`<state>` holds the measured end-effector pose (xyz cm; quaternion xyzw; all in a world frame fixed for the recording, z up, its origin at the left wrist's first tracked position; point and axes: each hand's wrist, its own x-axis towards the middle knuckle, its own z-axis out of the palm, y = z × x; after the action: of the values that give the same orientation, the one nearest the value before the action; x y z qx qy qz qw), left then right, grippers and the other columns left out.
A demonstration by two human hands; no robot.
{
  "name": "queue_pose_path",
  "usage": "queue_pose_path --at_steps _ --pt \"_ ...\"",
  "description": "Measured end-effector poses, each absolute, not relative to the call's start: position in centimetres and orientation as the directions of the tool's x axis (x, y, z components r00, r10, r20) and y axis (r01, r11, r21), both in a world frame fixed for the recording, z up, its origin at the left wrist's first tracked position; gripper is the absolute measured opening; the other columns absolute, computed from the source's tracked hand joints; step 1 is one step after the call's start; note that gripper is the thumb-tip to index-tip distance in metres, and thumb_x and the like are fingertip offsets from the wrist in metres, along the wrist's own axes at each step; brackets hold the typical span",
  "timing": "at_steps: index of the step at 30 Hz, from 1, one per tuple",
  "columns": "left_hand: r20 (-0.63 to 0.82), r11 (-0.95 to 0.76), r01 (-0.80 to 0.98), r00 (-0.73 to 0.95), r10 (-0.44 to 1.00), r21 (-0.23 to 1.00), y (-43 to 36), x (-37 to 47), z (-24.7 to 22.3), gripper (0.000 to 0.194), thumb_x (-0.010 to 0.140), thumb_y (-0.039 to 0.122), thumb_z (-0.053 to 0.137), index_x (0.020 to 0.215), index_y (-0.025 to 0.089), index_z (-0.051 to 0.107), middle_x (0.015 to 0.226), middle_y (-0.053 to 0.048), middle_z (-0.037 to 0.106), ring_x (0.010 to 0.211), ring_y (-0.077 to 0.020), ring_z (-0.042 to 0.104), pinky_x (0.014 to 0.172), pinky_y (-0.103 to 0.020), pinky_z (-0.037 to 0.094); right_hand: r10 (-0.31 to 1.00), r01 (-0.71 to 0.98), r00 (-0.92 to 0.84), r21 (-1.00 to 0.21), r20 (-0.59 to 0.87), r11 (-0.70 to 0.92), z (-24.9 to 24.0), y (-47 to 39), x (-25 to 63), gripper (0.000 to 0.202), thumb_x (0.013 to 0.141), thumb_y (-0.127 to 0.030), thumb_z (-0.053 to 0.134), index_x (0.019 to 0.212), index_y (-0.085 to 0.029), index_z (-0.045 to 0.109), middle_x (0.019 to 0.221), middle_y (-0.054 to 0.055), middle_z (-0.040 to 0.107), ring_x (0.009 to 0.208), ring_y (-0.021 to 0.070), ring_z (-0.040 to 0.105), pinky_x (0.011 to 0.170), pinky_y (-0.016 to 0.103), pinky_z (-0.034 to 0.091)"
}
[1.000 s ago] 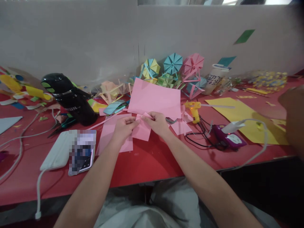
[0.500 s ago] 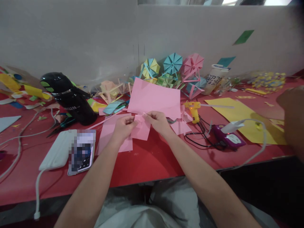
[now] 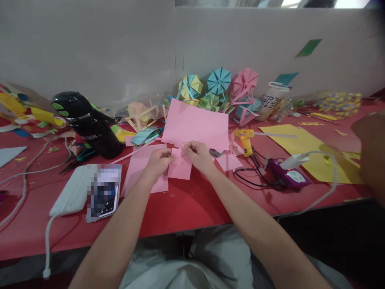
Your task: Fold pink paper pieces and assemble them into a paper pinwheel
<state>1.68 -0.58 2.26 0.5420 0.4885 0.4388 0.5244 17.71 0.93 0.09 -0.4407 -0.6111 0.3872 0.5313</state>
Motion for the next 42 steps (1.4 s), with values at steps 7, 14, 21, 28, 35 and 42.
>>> queue_pose_path --at_steps 7,14,21,28,35,42 --pt "0.02 -0.026 0.042 0.145 0.989 0.999 -0.7 1.6 2.4 0.018 0.062 0.031 0.073 0.071 0.017 0.069 0.067 -0.001 0.063 0.064 -0.0141 0.055 0.061 -0.026 0.042 0.978 0.031 -0.13 -0.985 0.164 0.17 0.2 0.8 18.3 0.036 0.072 -0.05 0.071 0.082 -0.016 0.066 0.074 0.002 0.063 0.065 0.0123 0.052 0.061 0.026 0.042" --pt "0.179 -0.194 0.221 0.089 0.98 0.956 -0.9 1.7 2.7 0.013 0.065 0.029 0.072 0.068 0.017 0.069 0.07 -0.003 0.067 0.067 -0.0155 0.06 0.066 -0.027 0.047 0.982 0.169 -0.168 -0.979 0.081 0.11 0.3 0.7 18.9 0.043 0.068 -0.058 0.072 0.067 -0.016 0.062 0.059 -0.002 0.048 0.056 0.0103 0.04 0.051 0.025 0.029" --pt "0.208 -0.23 0.242 0.113 0.972 0.943 -0.5 1.3 2.3 0.011 0.07 0.028 0.067 0.068 0.017 0.068 0.07 -0.003 0.066 0.068 -0.0161 0.061 0.067 -0.028 0.048 0.978 0.243 -0.166 -0.955 0.13 0.168 0.5 0.8 19.0 0.05 0.072 -0.058 0.07 0.054 -0.018 0.046 0.056 -0.005 0.03 0.054 0.0076 0.025 0.051 0.026 0.018" --pt "0.176 -0.182 0.206 0.049 0.983 0.961 -0.2 1.0 1.9 0.012 0.064 0.024 0.072 0.074 0.018 0.07 0.072 -0.003 0.066 0.069 -0.0171 0.059 0.066 -0.029 0.046 0.98 0.187 -0.158 -0.971 0.119 0.148 0.7 0.9 19.3 0.046 0.068 -0.057 0.074 0.058 -0.015 0.058 0.056 -0.004 0.041 0.055 0.0078 0.031 0.051 0.025 0.023" --pt "0.159 -0.166 0.247 0.048 0.986 0.955 -0.1 0.7 2.0 0.017 0.068 0.025 0.067 0.082 0.016 0.072 0.076 -0.003 0.067 0.067 -0.0155 0.058 0.067 -0.029 0.045 0.959 -0.055 -0.283 -0.998 0.015 0.0 0.6 1.1 19.7 0.04 0.064 -0.055 0.078 0.071 -0.016 0.071 0.071 0.003 0.064 0.063 0.0117 0.053 0.064 0.028 0.045" --pt "0.162 -0.163 0.242 0.022 0.986 0.956 0.1 0.6 1.7 0.018 0.066 0.025 0.068 0.081 0.016 0.071 0.069 -0.001 0.062 0.064 -0.014 0.055 0.065 -0.028 0.043 0.978 -0.053 -0.197 -0.997 0.066 0.056 0.0 1.4 19.6 0.033 0.064 -0.048 0.081 0.069 -0.016 0.073 0.069 0.002 0.065 0.061 0.0104 0.053 0.063 0.027 0.045"
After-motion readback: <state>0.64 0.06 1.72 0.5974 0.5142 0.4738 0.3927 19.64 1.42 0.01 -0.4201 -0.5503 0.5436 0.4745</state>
